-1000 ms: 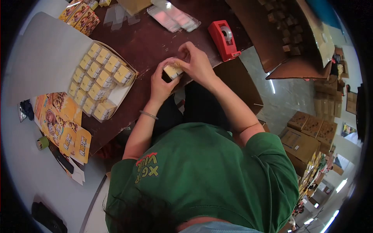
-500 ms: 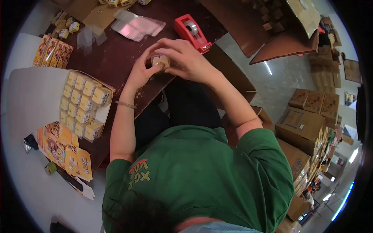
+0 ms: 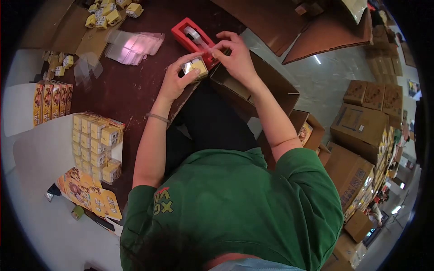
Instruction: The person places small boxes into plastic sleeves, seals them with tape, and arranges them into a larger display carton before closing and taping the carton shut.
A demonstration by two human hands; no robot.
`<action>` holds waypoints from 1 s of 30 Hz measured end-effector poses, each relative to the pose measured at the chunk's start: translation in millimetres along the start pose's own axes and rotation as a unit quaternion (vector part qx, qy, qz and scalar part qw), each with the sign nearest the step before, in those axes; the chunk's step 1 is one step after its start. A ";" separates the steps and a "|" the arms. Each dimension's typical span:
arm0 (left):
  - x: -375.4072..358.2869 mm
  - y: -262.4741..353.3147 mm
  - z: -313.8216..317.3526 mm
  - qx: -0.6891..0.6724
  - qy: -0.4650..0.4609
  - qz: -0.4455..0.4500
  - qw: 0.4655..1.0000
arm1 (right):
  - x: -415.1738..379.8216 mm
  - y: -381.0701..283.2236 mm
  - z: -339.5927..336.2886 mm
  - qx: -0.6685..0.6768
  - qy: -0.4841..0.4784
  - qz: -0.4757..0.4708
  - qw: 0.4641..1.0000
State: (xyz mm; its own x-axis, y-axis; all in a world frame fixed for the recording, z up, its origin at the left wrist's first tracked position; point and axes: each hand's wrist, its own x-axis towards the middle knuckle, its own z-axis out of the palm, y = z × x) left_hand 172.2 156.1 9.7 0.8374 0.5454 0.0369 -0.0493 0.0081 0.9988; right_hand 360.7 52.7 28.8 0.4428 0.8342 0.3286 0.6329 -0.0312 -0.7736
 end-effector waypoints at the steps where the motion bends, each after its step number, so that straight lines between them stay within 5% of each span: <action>1: 0.3 1.7 -0.6 0.011 -0.005 -0.006 1.000 | -7.0 -16.5 -0.7 -0.028 0.051 -0.023 0.998; 5: -0.8 4.7 0.7 0.022 -0.005 -0.011 1.000 | -33.0 -38.0 -13.5 0.061 0.023 0.124 0.990; 8: -0.2 6.4 1.7 0.008 -0.004 -0.013 1.000 | -35.8 -4.0 -3.9 0.309 -0.069 0.272 0.909; 11: -0.6 7.1 3.8 -0.017 0.006 -0.016 1.000 | -38.6 20.7 7.3 0.348 -0.061 0.238 0.905; 17: -17.3 1.1 14.3 -0.021 0.124 0.019 0.992 | -42.2 24.7 1.4 0.105 -0.107 0.227 0.962; 20: -26.2 0.3 4.7 -0.026 0.178 0.014 0.984 | -66.7 16.9 10.7 0.324 -0.123 0.259 0.901; 23: -42.3 6.0 1.1 -0.088 0.175 -0.020 0.980 | -67.8 -41.7 23.2 0.445 -0.121 0.169 0.871; 30: -46.9 6.5 -7.0 -0.072 0.160 -0.007 0.985 | -51.4 -52.4 58.5 0.316 -0.123 0.143 0.930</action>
State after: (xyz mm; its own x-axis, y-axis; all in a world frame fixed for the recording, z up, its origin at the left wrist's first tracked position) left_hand 128.8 136.5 14.2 0.6257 0.7799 -0.0117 -0.1351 0.1232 0.9831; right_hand 267.6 43.6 20.8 0.3268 0.9450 -0.0132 -0.0218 -0.0064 -0.9997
